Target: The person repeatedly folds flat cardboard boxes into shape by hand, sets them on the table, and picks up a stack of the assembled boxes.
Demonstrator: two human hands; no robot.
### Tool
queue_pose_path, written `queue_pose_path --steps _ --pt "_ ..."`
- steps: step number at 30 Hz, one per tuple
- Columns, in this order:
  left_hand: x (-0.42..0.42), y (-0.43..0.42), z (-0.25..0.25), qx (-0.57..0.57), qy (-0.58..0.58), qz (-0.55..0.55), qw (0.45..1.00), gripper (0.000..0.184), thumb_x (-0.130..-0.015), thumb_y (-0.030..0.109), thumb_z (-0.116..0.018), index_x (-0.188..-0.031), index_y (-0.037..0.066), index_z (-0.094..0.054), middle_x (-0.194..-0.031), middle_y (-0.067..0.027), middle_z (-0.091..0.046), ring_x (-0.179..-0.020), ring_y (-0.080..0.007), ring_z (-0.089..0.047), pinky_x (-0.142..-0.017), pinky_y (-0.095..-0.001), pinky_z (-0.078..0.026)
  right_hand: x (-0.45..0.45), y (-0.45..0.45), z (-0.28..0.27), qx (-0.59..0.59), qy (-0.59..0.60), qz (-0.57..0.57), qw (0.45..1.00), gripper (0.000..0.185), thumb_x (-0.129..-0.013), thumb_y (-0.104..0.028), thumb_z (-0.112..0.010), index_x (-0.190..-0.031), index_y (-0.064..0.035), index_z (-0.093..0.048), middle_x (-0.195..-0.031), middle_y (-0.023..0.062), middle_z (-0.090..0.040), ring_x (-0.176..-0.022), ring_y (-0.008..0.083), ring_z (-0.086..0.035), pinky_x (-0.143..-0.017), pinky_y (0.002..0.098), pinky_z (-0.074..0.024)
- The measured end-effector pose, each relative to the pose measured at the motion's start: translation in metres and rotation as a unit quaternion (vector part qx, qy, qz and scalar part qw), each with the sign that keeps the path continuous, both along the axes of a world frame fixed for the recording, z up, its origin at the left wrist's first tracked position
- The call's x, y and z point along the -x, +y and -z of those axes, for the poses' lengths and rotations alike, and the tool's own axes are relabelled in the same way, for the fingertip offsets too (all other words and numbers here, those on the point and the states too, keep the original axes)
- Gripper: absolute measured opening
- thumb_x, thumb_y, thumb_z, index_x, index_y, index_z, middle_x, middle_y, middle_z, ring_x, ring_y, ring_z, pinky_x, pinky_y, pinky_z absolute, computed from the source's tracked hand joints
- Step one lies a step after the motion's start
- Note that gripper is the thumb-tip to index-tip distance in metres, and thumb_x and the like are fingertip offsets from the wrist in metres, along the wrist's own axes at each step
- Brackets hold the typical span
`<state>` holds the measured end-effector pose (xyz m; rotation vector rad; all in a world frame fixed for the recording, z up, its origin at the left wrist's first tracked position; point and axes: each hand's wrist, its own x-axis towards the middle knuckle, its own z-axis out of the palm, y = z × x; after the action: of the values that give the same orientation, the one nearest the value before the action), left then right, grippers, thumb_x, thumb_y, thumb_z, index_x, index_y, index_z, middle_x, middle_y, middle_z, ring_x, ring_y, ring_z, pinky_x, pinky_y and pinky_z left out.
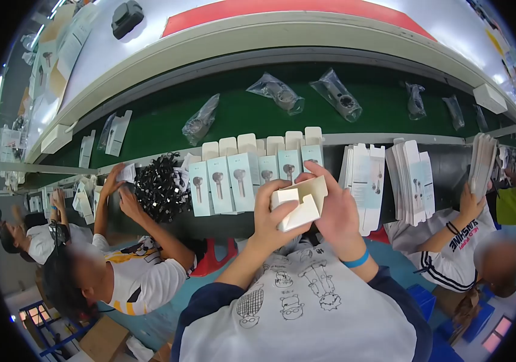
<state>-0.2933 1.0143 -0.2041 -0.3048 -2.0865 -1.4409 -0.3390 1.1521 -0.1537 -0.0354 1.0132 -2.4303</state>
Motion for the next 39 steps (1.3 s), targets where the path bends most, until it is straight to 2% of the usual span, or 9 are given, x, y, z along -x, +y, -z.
queue_pose_path --steps 4,7,14,21,26,28,33,36,39 --pt "-0.003 -0.003 -0.015 0.065 -0.062 0.016 0.996 0.062 -0.053 0.019 -0.086 -0.106 0.014 -0.053 -0.118 -0.0204 -0.048 -0.101 -0.0355 -0.054 -0.082 -0.0434 -0.047 -0.003 -0.004 -0.005 -0.037 -0.03 -0.031 0.998 0.046 -0.086 -0.005 -0.057 -0.13 -0.0055 -0.045 -0.112 0.0056 -0.049 -0.108 0.015 -0.051 -0.093 0.0275 -0.0411" --pt "-0.008 -0.002 -0.023 -0.084 -0.143 0.074 0.983 0.085 -0.051 0.015 -0.086 -0.123 0.011 -0.04 -0.118 -0.0179 -0.048 -0.106 -0.0308 -0.053 -0.089 -0.0408 -0.044 -0.003 -0.007 0.003 -0.156 0.201 0.059 0.965 0.013 -0.09 -0.014 -0.056 -0.098 -0.0041 -0.057 -0.105 0.0073 -0.048 -0.098 0.0165 -0.049 -0.088 0.03 -0.0403" --pt "-0.004 -0.014 -0.043 -0.247 -0.224 0.235 0.913 0.113 -0.051 0.01 -0.084 -0.141 0.009 -0.015 -0.112 -0.013 -0.049 -0.105 -0.0248 -0.05 -0.093 -0.0368 -0.039 0.019 0.001 0.011 -0.214 0.566 0.049 0.794 0.049 -0.088 -0.051 -0.05 -0.086 -0.0038 -0.062 -0.103 0.0124 -0.048 -0.089 0.0273 -0.044 -0.081 0.0388 -0.0368" --pt "-0.004 -0.026 -0.027 -0.095 -0.145 0.162 0.971 0.117 -0.055 0.015 -0.087 -0.144 0.009 -0.012 -0.127 -0.0191 -0.047 -0.118 -0.0303 -0.049 -0.101 -0.0437 -0.036 0.021 0.01 -0.033 -0.38 0.417 -0.154 0.811 0.077 -0.057 -0.017 -0.078 -0.128 -0.0043 -0.05 -0.141 0.0196 -0.042 -0.128 0.0355 -0.043 -0.107 0.0429 -0.0308" --pt "-0.015 -0.056 -0.006 0.033 -0.249 -0.057 0.966 0.095 -0.065 0.016 -0.081 -0.142 0.001 -0.027 -0.14 -0.0196 -0.038 -0.13 -0.0349 -0.037 -0.109 -0.0419 -0.027 0.022 0.023 -0.004 -0.453 0.365 -0.051 0.811 0.068 -0.058 -0.006 -0.075 -0.122 -0.0044 -0.052 -0.136 0.0185 -0.043 -0.123 0.0381 -0.045 -0.102 0.0432 -0.0377" --pt "-0.019 -0.075 0.026 0.071 -0.246 -0.109 0.961 0.087 -0.07 0.016 -0.078 -0.141 0.0 -0.029 -0.14 -0.0206 -0.038 -0.131 -0.0376 -0.036 -0.109 -0.0437 -0.027 0.019 0.007 0.058 -0.516 0.499 0.037 0.695 0.063 -0.062 -0.002 -0.073 -0.121 -0.0054 -0.051 -0.136 0.0191 -0.04 -0.125 0.041 -0.042 -0.102 0.0445 -0.04" --pt "-0.017 -0.075 0.06 0.127 -0.241 -0.123 0.954 0.065 -0.082 0.014 -0.066 -0.138 0.0 -0.035 -0.14 -0.0209 -0.04 -0.13 -0.0395 -0.037 -0.109 -0.0476 -0.025 -0.009 -0.031 0.152 -0.474 0.538 -0.158 0.679 0.07 -0.069 -0.009 -0.075 -0.131 -0.0064 -0.043 -0.142 0.0246 -0.032 -0.131 0.0444 -0.033 -0.109 0.0471 -0.0309" --pt "-0.022 -0.074 0.071 0.17 -0.281 -0.114 0.938 0.064 -0.083 0.015 -0.066 -0.138 0.001 -0.036 -0.14 -0.0211 -0.041 -0.13 -0.0389 -0.037 -0.11 -0.0492 -0.023 -0.01 0.007 0.145 -0.541 0.431 -0.045 0.72 0.078 -0.073 -0.022 -0.076 -0.137 -0.0016 -0.037 -0.145 0.0261 -0.029 -0.134 0.0432 -0.029 -0.109 0.0488 -0.0288" --pt "-0.028 -0.069 0.068 0.137 -0.28 -0.109 0.944 0.061 -0.083 0.015 -0.066 -0.136 0.001 -0.038 -0.139 -0.021 -0.041 -0.129 -0.0387 -0.038 -0.111 -0.0492 -0.022 -0.003 0.094 0.165 -0.772 0.286 0.199 0.531 0.087 -0.073 -0.03 -0.076 -0.14 0.0032 -0.033 -0.145 0.0264 -0.031 -0.135 0.0431 -0.026 -0.108 0.0505 -0.027"
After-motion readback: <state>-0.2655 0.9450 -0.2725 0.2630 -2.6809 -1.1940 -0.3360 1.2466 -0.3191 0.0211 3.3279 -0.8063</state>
